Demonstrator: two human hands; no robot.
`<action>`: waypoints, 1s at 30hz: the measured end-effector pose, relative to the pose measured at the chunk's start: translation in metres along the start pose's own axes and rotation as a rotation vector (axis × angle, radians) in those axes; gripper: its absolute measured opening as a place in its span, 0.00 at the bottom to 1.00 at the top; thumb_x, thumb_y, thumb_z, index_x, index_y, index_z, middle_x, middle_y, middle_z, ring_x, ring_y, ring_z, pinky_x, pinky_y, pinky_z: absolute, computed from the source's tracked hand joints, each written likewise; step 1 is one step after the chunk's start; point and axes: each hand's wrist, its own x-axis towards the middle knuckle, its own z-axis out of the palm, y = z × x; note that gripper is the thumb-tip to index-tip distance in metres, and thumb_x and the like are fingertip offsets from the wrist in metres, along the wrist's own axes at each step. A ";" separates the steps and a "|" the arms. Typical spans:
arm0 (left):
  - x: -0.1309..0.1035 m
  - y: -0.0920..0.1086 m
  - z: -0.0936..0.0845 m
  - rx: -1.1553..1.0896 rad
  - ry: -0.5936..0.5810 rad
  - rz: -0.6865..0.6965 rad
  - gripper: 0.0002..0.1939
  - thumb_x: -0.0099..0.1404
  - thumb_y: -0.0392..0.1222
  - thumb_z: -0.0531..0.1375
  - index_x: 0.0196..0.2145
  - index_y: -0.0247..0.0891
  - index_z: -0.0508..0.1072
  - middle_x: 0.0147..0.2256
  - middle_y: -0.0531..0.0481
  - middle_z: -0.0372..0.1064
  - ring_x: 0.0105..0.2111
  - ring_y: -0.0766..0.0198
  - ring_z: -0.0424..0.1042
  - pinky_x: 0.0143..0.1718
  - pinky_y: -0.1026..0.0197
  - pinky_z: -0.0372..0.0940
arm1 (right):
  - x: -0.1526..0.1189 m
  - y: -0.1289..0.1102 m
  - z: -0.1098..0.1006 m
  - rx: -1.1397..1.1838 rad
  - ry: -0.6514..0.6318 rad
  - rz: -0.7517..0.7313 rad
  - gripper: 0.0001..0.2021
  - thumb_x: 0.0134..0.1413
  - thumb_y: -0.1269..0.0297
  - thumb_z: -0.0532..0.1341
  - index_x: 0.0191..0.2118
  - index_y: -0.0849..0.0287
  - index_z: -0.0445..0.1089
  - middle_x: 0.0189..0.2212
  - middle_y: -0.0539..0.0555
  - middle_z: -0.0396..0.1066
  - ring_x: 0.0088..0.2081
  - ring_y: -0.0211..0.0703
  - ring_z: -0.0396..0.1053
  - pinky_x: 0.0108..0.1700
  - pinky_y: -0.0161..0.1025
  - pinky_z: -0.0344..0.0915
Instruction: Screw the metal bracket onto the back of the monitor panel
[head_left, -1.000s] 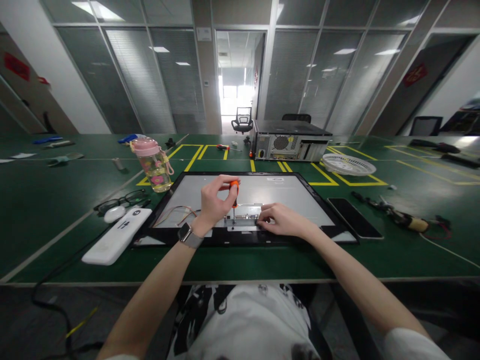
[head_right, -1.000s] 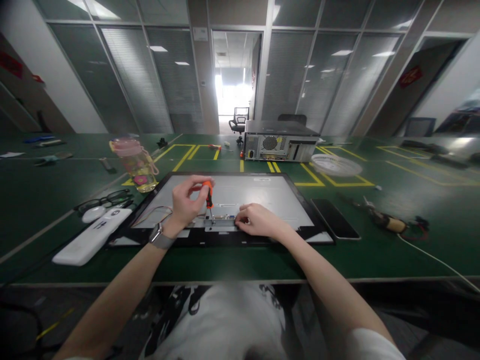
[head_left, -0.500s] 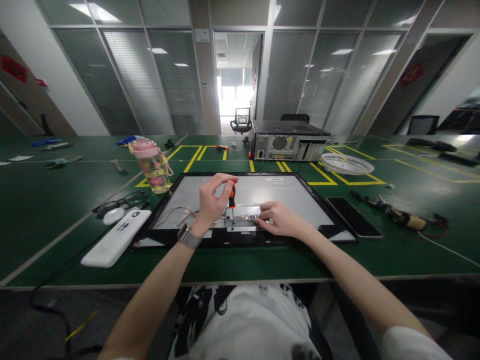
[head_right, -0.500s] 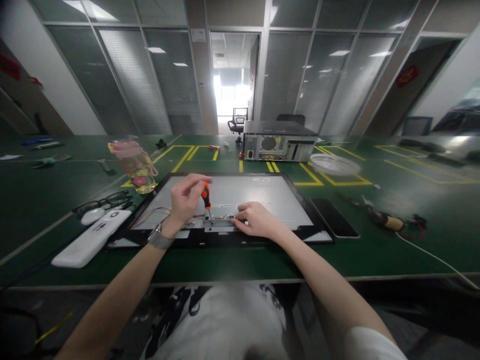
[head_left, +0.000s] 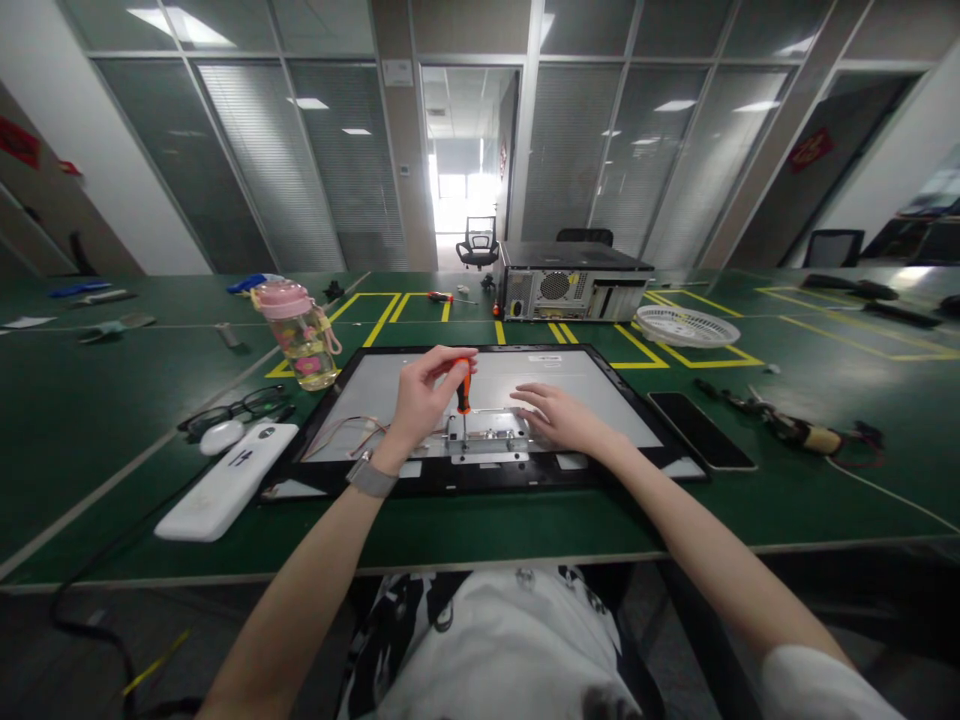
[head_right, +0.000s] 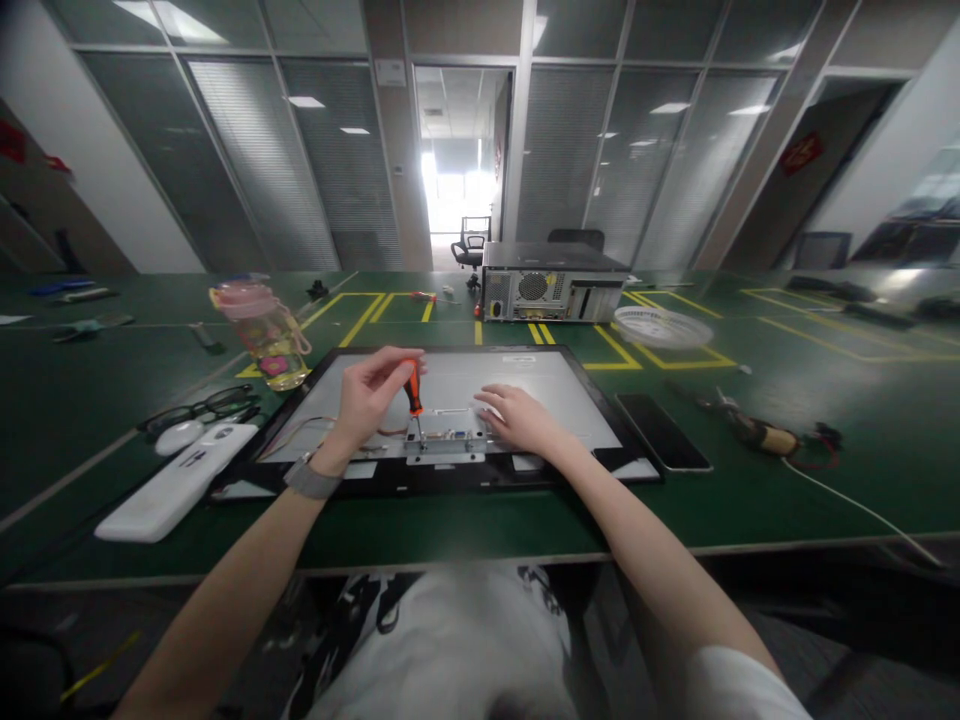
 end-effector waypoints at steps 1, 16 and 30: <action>0.001 0.000 0.000 0.014 0.010 0.010 0.07 0.64 0.41 0.61 0.38 0.41 0.78 0.34 0.49 0.74 0.33 0.64 0.74 0.35 0.62 0.71 | 0.000 0.003 0.002 0.008 -0.011 0.011 0.19 0.67 0.60 0.51 0.58 0.62 0.67 0.56 0.67 0.67 0.56 0.57 0.67 0.57 0.54 0.63; 0.002 -0.007 0.000 -0.066 0.002 -0.051 0.08 0.62 0.45 0.63 0.36 0.41 0.79 0.36 0.48 0.75 0.34 0.64 0.74 0.35 0.62 0.71 | 0.000 0.017 0.015 0.124 -0.163 0.076 0.22 0.69 0.56 0.47 0.62 0.56 0.64 0.63 0.61 0.62 0.64 0.52 0.59 0.65 0.54 0.54; 0.004 -0.016 -0.003 -0.192 -0.005 -0.116 0.11 0.64 0.45 0.60 0.40 0.41 0.80 0.41 0.46 0.76 0.40 0.61 0.75 0.39 0.60 0.71 | 0.002 0.016 0.012 0.117 -0.216 0.103 0.23 0.70 0.56 0.46 0.62 0.60 0.63 0.64 0.63 0.59 0.65 0.53 0.56 0.65 0.54 0.53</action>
